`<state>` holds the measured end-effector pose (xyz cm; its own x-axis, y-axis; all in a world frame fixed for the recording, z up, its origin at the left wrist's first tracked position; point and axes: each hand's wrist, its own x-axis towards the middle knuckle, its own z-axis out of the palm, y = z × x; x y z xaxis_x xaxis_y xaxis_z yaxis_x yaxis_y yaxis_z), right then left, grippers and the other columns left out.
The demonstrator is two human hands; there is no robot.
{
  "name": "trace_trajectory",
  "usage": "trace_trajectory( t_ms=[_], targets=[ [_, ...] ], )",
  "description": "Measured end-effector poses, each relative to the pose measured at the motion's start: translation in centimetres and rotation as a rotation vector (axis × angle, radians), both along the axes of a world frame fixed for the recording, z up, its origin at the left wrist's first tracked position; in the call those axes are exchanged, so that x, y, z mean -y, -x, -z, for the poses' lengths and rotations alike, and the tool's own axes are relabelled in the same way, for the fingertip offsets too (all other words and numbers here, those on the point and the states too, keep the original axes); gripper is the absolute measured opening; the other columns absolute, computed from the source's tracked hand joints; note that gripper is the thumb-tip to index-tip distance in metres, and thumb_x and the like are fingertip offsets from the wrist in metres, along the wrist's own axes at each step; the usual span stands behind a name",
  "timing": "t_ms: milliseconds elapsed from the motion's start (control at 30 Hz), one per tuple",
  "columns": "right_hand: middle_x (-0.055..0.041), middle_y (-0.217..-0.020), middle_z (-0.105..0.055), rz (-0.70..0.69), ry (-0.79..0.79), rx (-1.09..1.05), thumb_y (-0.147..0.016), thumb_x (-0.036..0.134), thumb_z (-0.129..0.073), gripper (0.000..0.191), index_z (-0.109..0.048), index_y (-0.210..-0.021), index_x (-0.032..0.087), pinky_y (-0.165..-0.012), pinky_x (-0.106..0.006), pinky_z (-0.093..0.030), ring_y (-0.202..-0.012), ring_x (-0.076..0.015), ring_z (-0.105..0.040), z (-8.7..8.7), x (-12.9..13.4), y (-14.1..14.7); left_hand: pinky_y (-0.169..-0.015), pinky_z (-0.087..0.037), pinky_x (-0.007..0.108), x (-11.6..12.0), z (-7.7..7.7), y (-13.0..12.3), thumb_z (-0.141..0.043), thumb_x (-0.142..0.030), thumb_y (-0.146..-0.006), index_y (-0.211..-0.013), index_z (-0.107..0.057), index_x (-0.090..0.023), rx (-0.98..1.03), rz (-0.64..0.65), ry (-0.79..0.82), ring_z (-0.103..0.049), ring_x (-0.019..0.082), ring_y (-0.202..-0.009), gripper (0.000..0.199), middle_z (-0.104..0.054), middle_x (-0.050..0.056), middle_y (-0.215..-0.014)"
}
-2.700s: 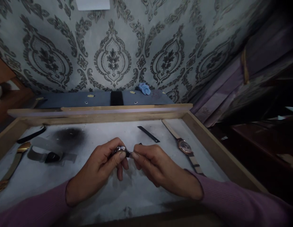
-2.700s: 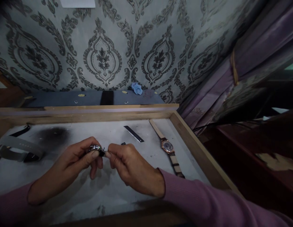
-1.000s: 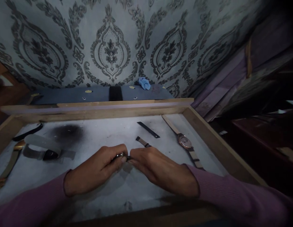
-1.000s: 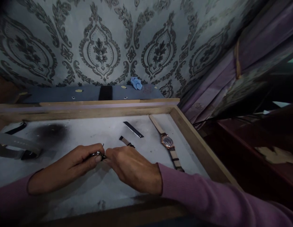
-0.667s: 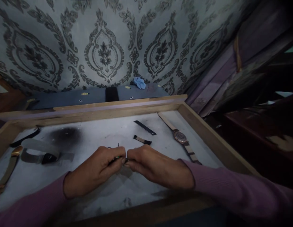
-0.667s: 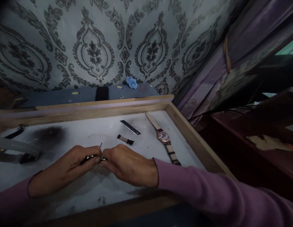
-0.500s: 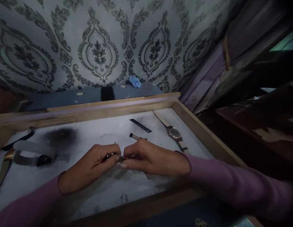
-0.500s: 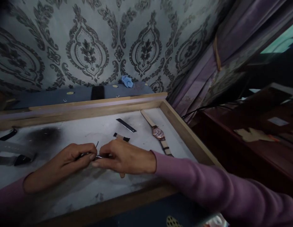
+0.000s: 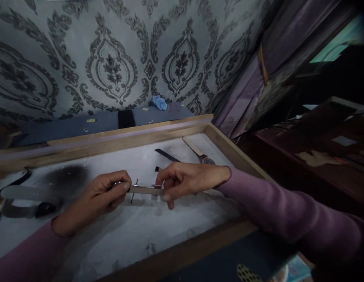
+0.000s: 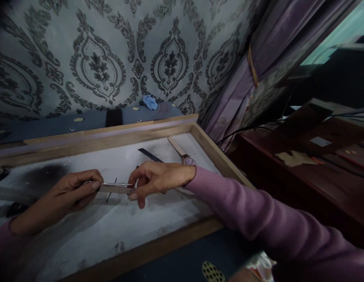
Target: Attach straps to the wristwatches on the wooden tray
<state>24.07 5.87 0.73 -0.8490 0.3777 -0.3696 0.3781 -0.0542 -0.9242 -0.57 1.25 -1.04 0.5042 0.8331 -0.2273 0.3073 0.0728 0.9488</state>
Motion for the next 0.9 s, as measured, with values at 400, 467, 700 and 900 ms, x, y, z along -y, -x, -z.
trace_trajectory(
  t_ms=[400,467,700,900],
  targets=[
    [0.0022,-0.061,-0.068,0.075,0.254,-0.191,-0.085,0.020,-0.060,0.016,-0.054,-0.098,0.012,-0.039,-0.014,-0.036,-0.037,-0.0042,-0.053,0.0,-0.5,-0.5,-0.040,-0.020,0.019,-0.4,-0.9,0.6,-0.044,-0.037,-0.093,-0.070,-0.049,-0.018,-0.071,0.006,-0.095,-0.023,0.006,-0.042,0.030,-0.033,-0.010,-0.049],
    [0.0020,-0.062,-0.068,0.078,0.258,-0.226,-0.085,0.019,-0.059,0.019,-0.052,-0.103,0.013,-0.041,-0.015,-0.037,-0.038,-0.0047,-0.054,-0.1,-0.4,-0.5,-0.041,-0.020,0.019,-0.4,-1.0,0.7,-0.043,-0.037,-0.093,-0.070,-0.048,-0.018,-0.085,0.026,-0.111,-0.025,0.006,-0.043,0.030,-0.033,-0.009,-0.050],
    [0.0034,-0.062,-0.067,0.112,0.209,-0.306,-0.087,0.010,-0.050,0.025,-0.044,-0.111,0.016,-0.041,-0.014,-0.034,-0.038,-0.0046,-0.053,-0.1,-0.3,-0.4,-0.043,-0.022,0.020,-0.5,-1.0,0.9,-0.042,-0.036,-0.094,-0.071,-0.049,-0.019,-0.129,0.043,-0.157,-0.026,0.007,-0.045,0.030,-0.033,-0.009,-0.052],
    [0.0067,-0.056,-0.063,0.144,0.201,-0.292,-0.085,0.008,-0.049,0.026,-0.043,-0.110,0.016,-0.039,-0.014,-0.032,-0.036,-0.0042,-0.048,-0.2,-0.3,-0.2,-0.041,-0.020,0.020,-0.7,-1.1,0.7,-0.043,-0.037,-0.093,-0.071,-0.049,-0.018,-0.063,0.008,-0.118,-0.024,0.007,-0.043,0.030,-0.032,-0.009,-0.048]
  ],
)
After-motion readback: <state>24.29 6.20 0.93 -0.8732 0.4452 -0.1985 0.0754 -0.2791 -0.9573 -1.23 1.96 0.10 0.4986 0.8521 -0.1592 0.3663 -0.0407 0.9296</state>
